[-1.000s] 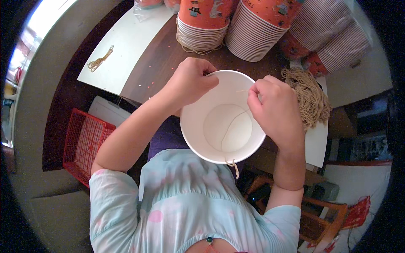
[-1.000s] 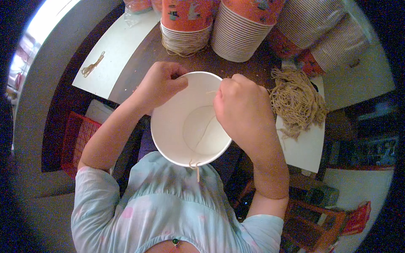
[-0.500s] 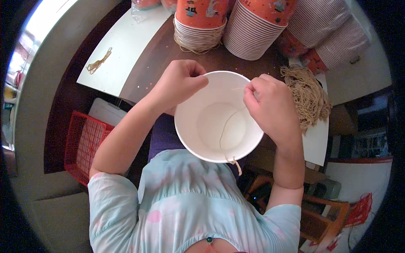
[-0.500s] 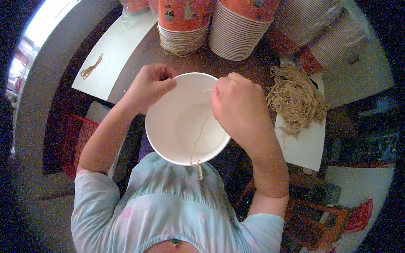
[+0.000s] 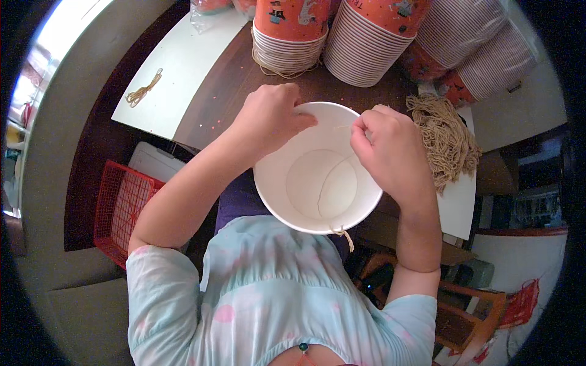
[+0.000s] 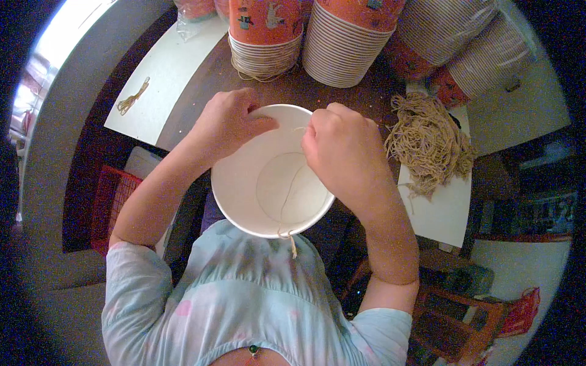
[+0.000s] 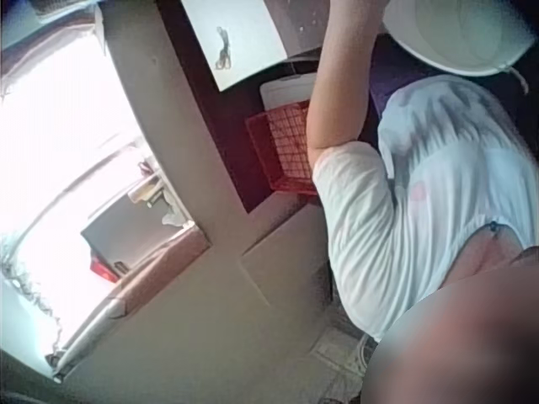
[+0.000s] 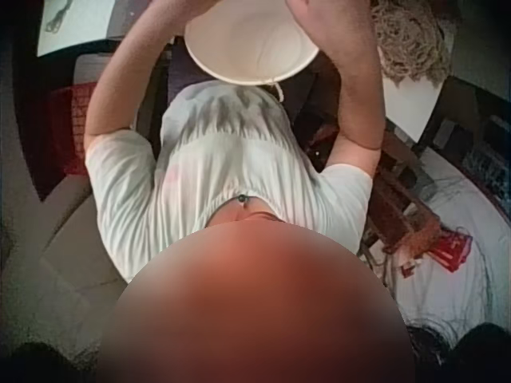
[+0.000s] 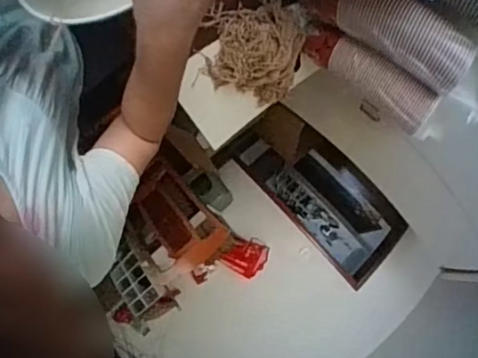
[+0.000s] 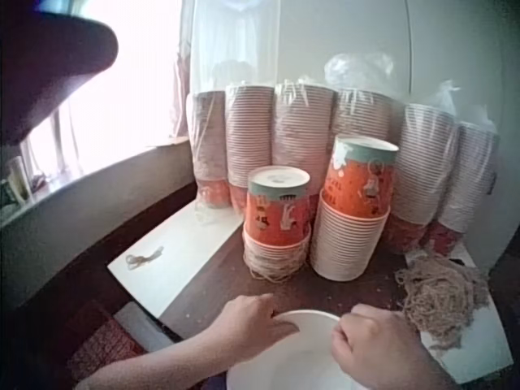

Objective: Tying thin decorative or functional strings onto the rims of paper bowls or cups.

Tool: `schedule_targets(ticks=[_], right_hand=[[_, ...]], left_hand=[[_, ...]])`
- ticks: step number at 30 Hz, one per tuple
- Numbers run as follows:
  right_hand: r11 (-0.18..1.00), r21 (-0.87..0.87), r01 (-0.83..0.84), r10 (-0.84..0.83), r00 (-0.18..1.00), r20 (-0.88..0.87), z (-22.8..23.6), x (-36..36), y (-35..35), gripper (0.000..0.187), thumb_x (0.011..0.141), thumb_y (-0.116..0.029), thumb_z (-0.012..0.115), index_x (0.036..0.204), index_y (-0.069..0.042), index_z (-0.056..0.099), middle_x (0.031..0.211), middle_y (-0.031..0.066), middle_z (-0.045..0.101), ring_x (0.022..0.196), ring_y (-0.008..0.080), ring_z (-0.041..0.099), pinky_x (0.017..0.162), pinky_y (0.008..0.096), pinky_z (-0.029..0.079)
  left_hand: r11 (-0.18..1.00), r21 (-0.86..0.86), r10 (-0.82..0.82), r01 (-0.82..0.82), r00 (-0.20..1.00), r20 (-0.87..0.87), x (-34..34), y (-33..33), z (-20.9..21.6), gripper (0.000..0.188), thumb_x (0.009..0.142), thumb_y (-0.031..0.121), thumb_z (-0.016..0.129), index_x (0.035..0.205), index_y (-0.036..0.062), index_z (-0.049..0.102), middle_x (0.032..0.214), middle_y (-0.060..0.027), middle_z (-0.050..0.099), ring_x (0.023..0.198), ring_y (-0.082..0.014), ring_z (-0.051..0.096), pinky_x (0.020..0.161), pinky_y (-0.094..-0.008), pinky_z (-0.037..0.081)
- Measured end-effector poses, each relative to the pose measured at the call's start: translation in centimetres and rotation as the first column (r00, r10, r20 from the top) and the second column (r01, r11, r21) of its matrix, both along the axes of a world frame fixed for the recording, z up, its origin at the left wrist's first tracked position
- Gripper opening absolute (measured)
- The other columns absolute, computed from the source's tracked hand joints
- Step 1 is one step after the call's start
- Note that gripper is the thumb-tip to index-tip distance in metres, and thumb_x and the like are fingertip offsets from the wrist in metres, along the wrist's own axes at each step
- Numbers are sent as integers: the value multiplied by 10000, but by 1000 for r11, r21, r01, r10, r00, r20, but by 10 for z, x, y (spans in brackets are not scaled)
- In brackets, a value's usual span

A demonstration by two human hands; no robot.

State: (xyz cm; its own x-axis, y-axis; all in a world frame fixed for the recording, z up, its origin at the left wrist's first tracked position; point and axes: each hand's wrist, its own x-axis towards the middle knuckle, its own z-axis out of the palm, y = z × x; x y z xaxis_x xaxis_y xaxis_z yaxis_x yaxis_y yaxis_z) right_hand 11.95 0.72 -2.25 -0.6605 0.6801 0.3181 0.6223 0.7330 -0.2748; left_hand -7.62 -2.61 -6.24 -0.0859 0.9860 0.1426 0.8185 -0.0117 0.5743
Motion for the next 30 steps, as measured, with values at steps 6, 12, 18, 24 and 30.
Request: schedule_targets(ticks=[6, 12, 18, 24, 30], right_hand=[[996, -44, -77, 75, 996, -42, -16, 8, 35, 100, 770, -87, 590, 748, 9, 603, 761, 162, 589, 717, 331, 599, 645, 408, 481], [975, 47, -215, 218, 908, -358, -29, 1, 40, 84, 763, -57, 637, 812, 11, 624, 836, 117, 614, 790, 244, 615, 704, 317, 479], [920, -284, -269, 152, 915, -374, -18, -17, 3, 83, 768, -69, 633, 804, 5, 630, 797, 79, 633, 754, 170, 613, 687, 275, 482], [717, -679, -157, -89, 946, -312, -35, -26, 8, 94, 797, -90, 614, 798, 0, 639, 721, 31, 638, 661, 70, 576, 618, 239, 470], [692, -714, -104, -138, 952, -272, -35, -32, 10, 110, 801, -101, 610, 798, 5, 637, 720, 32, 628, 661, 72, 566, 599, 234, 461]], left_hand=[[956, -173, -130, 237, 870, 476, -10, -16, 3, 343, 782, 164, 672, 1034, -57, 596, 854, -104, 649, 777, -148, 620, 687, -307, 512], [991, -132, 84, 27, 639, 764, -1, -44, -19, 344, 830, 93, 596, 1141, -41, 534, 932, -75, 629, 807, -121, 606, 698, -251, 502], [990, -142, 143, -22, 273, 951, 7, -55, -29, 327, 930, 200, 505, 1160, -33, 499, 887, -75, 624, 745, -121, 624, 641, -250, 536], [992, -127, 123, -2, 274, 954, 2, -55, -32, 318, 957, 218, 443, 1156, -22, 506, 803, -35, 604, 642, -84, 589, 603, -230, 527], [991, -124, 108, 45, 265, 958, -4, -55, -31, 316, 940, 194, 451, 1167, -19, 506, 972, -89, 624, 767, -139, 640, 625, -268, 547]])
